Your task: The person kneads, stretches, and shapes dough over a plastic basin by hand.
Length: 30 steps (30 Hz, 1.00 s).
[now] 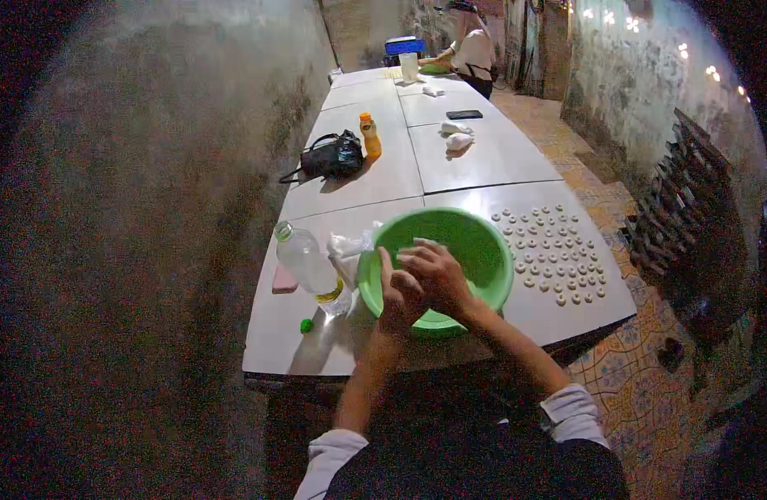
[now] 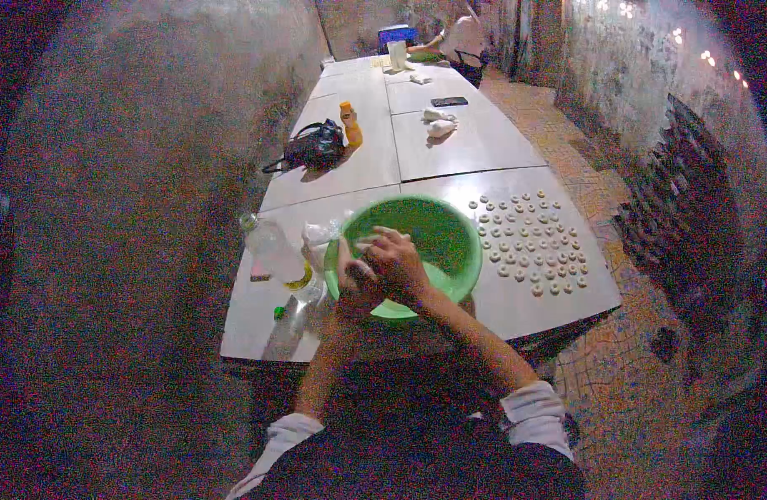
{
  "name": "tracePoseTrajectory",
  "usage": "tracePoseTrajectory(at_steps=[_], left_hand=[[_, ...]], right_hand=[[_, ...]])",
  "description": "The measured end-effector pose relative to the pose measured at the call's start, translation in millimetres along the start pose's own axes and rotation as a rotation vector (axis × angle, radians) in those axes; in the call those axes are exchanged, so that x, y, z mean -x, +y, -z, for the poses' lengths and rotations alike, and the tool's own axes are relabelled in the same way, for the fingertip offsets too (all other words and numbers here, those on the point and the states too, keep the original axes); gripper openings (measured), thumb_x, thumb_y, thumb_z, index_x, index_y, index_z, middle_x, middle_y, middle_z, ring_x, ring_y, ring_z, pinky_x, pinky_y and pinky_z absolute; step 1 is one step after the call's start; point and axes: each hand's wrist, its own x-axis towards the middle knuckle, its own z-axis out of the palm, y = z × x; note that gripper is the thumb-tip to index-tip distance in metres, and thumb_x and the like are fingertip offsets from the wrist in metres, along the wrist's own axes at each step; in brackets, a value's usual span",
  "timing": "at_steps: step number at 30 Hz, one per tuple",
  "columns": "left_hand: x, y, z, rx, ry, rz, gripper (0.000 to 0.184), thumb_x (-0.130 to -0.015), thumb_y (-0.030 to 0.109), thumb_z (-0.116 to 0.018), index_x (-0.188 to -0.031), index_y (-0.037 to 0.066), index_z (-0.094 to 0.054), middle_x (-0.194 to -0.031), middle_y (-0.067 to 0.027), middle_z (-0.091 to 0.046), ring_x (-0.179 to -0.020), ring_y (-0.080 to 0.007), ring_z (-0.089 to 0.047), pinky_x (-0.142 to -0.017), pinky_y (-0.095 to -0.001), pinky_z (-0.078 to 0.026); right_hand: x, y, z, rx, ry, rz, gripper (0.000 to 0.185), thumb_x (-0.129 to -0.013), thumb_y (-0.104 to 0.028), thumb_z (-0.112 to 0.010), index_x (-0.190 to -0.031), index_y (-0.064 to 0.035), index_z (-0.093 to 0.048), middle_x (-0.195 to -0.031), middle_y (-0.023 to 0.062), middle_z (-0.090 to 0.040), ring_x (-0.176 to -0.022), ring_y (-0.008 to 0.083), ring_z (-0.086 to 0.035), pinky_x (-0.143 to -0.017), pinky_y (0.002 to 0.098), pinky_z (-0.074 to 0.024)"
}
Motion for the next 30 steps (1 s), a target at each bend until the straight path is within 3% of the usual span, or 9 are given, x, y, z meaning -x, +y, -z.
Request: tracePoseTrajectory(at_steps=[5, 7, 10, 17, 18, 21, 22, 27, 30], left_hand=[[-3, -51, -38, -0.909, 0.489, -0.388, 0.098, -0.07, 0.072, -0.033, -0.133, 0.012, 0.01, -0.138, -0.0176, -0.012, -0.127, -0.0302, -0.015, -0.1, -0.0482, -0.016], [1, -50, -42, -1.022, 0.612, -0.55, 0.091, -0.073, 0.067, -0.037, -0.135, 0.01, -0.001, -0.138, -0.0164, -0.012, -0.128, -0.0277, -0.011, -0.101, -0.0474, -0.013], [11, -27, -44, -1.192, 0.563, -0.618, 0.076, -0.074, 0.06, -0.043, -0.128, 0.01, -0.024, -0.132, -0.0175, -0.025, -0.121, -0.0305, -0.026, -0.098, -0.0496, -0.022], [8, -22, -25, -1.564, 0.509, -0.662, 0.06, -0.08, 0.04, -0.05, -0.126, 0.01, -0.027, -0.129, -0.0115, -0.032, -0.12, -0.027, -0.029, -0.097, -0.0468, -0.025], [8, -27, -22, -1.705, 0.399, -0.72, 0.061, -0.079, 0.037, -0.054, -0.127, 0.01, -0.027, -0.127, -0.01, -0.035, -0.12, -0.0257, -0.03, -0.097, -0.0451, -0.025], [-4, -24, -23, -2.197, 0.305, -0.732, 0.061, -0.082, 0.028, -0.055, -0.129, 0.005, -0.024, -0.127, -0.016, -0.033, -0.116, -0.0221, -0.034, -0.096, -0.0376, -0.03], [-2, -20, -24, -2.198, 0.303, -0.728, 0.061, -0.082, 0.028, -0.055, -0.129, 0.005, -0.024, -0.127, -0.016, -0.033, -0.116, -0.0221, -0.034, -0.096, -0.0376, -0.03], [-1, -33, -41, -1.929, 0.348, -0.556, 0.048, -0.083, 0.02, -0.054, -0.125, 0.003, -0.035, -0.108, -0.0117, -0.052, -0.092, -0.0167, -0.054, -0.077, -0.0275, -0.048], [7, -23, -40, -1.891, 0.419, -0.502, 0.044, -0.082, 0.019, -0.056, -0.12, 0.001, -0.041, -0.104, -0.0106, -0.055, -0.091, -0.0173, -0.055, -0.077, -0.0285, -0.049]], right_hand=[[10, 41, -33, -1.169, 0.223, -0.701, 0.042, -0.083, -0.039, -0.047, -0.054, -0.0082, -0.05, -0.049, 0.0038, -0.05, -0.038, 0.0193, -0.048, -0.037, 0.0301, -0.0412], [-3, 52, -33, -1.586, 0.5, -1.115, 0.05, -0.083, -0.05, -0.039, -0.049, -0.0124, -0.041, -0.044, 0.0023, -0.042, -0.034, 0.018, -0.043, -0.033, 0.0285, -0.0367], [-4, 57, -29, -1.636, 0.477, -1.116, 0.055, -0.081, -0.058, -0.033, -0.048, -0.0148, -0.034, -0.043, 0.0018, -0.037, -0.034, 0.0159, -0.04, -0.031, 0.0265, -0.0324], [-16, 27, -21, -1.616, 0.374, -1.179, 0.053, -0.085, -0.056, -0.023, -0.058, -0.0132, -0.038, -0.048, -0.0001, -0.035, -0.039, 0.0138, -0.036, -0.038, 0.0257, -0.0328], [-14, 31, -22, -2.119, 0.189, -0.757, 0.051, -0.086, -0.053, -0.027, -0.075, -0.0068, -0.047, -0.063, 0.0027, -0.047, -0.055, 0.0145, -0.049, -0.054, 0.0269, -0.0429], [-8, 27, -32, -1.552, 0.166, -0.956, 0.049, -0.087, -0.046, -0.034, -0.095, 0.0001, -0.049, -0.085, 0.0077, -0.055, -0.075, 0.0176, -0.055, -0.073, 0.0316, -0.0455], [1, 34, -42, -1.273, 0.087, -0.59, 0.041, -0.085, -0.031, -0.047, -0.108, 0.0026, -0.046, -0.1, 0.0099, -0.054, -0.086, 0.0203, -0.056, -0.079, 0.0339, -0.0456], [4, 12, -6, -1.159, 0.041, -0.848, 0.036, -0.075, -0.011, -0.062, -0.108, -0.0024, -0.051, -0.098, 0.0058, -0.055, -0.084, 0.0184, -0.056, -0.072, 0.0279, -0.048], [4, 14, 4, -0.158, -0.021, -0.378, 0.047, -0.068, -0.013, -0.068, -0.111, -0.005, -0.051, -0.094, 0.0078, -0.055, -0.081, 0.0178, -0.055, -0.072, 0.0282, -0.0473]])
